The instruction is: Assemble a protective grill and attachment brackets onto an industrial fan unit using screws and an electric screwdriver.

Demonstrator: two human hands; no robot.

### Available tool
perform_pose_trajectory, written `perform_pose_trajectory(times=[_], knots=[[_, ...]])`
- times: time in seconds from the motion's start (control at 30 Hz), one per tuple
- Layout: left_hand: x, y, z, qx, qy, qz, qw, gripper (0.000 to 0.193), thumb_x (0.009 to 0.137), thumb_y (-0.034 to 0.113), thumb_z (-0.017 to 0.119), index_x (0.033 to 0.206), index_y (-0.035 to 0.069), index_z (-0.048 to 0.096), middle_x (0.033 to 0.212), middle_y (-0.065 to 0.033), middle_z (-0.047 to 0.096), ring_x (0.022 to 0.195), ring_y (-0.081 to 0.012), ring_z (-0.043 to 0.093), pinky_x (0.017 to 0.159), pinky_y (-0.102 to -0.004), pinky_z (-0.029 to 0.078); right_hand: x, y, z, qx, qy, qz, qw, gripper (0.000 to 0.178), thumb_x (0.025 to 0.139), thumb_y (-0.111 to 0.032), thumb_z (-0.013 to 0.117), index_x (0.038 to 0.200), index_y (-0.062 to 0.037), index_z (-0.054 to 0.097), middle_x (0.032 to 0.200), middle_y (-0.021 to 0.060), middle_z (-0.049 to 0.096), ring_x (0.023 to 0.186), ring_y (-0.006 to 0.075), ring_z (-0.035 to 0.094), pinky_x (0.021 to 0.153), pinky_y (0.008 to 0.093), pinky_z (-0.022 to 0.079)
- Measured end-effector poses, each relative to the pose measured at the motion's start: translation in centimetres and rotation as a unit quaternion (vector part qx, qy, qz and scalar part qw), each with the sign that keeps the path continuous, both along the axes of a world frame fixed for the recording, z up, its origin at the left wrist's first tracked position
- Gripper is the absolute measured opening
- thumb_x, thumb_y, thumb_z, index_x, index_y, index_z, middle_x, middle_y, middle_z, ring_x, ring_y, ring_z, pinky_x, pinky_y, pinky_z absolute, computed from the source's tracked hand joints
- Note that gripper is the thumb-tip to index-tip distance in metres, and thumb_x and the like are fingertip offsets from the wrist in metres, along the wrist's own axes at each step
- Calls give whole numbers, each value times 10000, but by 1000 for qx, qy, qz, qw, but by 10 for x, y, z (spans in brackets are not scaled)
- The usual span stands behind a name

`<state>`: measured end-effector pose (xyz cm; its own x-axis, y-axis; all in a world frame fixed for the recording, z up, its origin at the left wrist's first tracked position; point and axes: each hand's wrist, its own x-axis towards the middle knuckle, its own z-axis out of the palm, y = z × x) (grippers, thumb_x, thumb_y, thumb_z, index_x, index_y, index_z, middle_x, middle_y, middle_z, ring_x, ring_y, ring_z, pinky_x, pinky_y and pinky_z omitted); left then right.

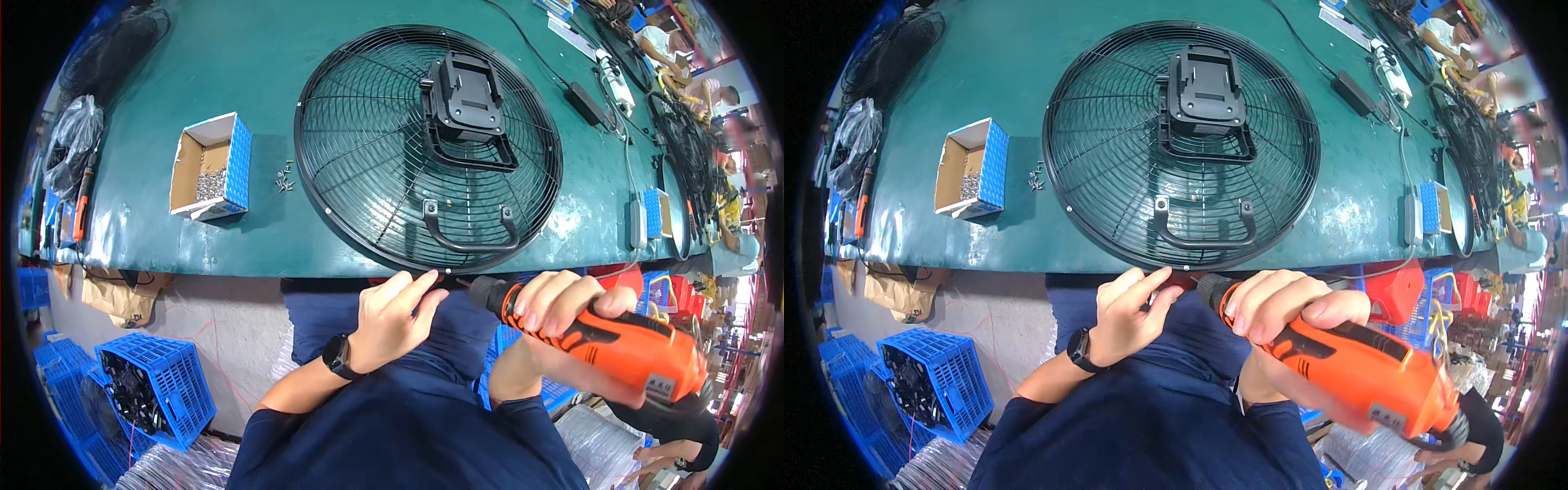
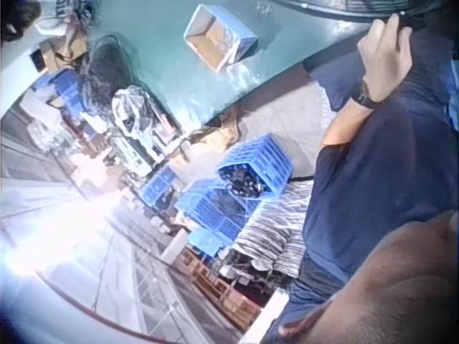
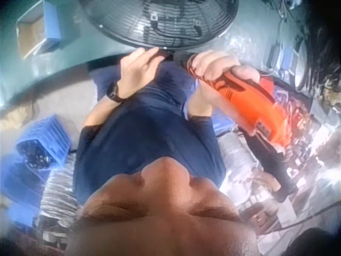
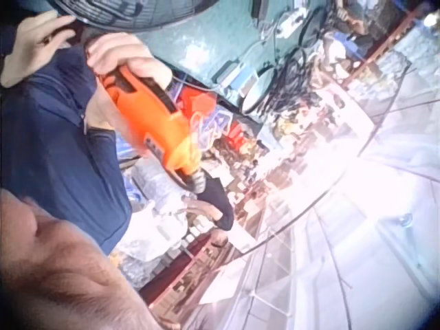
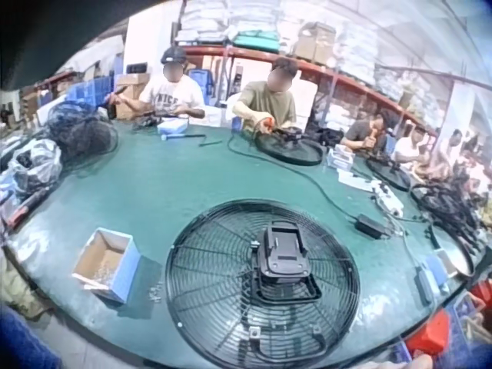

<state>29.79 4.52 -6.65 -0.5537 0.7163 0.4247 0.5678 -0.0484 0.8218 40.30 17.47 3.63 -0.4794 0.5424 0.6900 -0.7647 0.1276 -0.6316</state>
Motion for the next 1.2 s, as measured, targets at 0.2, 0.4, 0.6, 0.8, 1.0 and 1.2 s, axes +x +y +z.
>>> perform_pose_trajectory(times=[0.2, 0.4, 0.6, 0.8, 1.0, 1.2], knots=[[-6, 12, -18, 20, 57, 24, 998, 201, 674, 47, 792, 823, 14, 661, 565, -34, 463, 421, -154, 459, 397, -287, 362, -10, -5, -8, 47, -34, -51, 997, 955, 638, -860, 493, 1103, -27, 440, 674, 81, 507, 529, 202, 504, 486, 323, 441], [-7, 16, -27, 59, 53, 23, 997, 195, 650, 25, 807, 761, 20, 647, 549, -27, 461, 403, -150, 458, 380, -285, 355, -10, -4, -12, 33, -36, -24, 999, 951, 681, -782, 557, 1137, 39, 408, 755, 158, 547, 591, 257, 546, 529, 362, 479], [-11, 17, -29, 95, 34, 18, 995, 206, 642, 22, 811, 756, 37, 640, 520, -18, 433, 380, -146, 426, 363, -286, 325, -7, -9, -2, 20, -71, -27, 997, 880, 752, -767, 493, 1155, 11, 413, 762, 164, 557, 593, 273, 551, 517, 379, 473], [-13, 18, -32, 111, 46, 12, 993, 224, 623, 18, 815, 752, 46, 634, 514, -6, 423, 368, -141, 411, 355, -279, 311, -13, -15, -4, 5, -57, -97, 994, 794, 797, -731, 471, 1126, -9, 430, 707, 144, 556, 563, 275, 554, 494, 394, 480], [-13, 18, -33, 118, 50, 16, 992, 233, 626, 28, 815, 772, 51, 635, 505, -1, 409, 366, -140, 414, 351, -278, 306, -15, -15, -3, 39, -82, -86, 992, 863, 775, -776, 440, 1128, 11, 422, 710, 152, 542, 570, 269, 548, 481, 384, 473], [-15, 17, -34, 117, 56, 8, 991, 234, 633, 37, 813, 783, 55, 634, 513, 3, 396, 362, -137, 399, 345, -279, 295, -15, -13, -8, 37, -84, -96, 991, 893, 769, -795, 414, 1138, 17, 410, 723, 149, 540, 569, 261, 541, 477, 371, 472]])
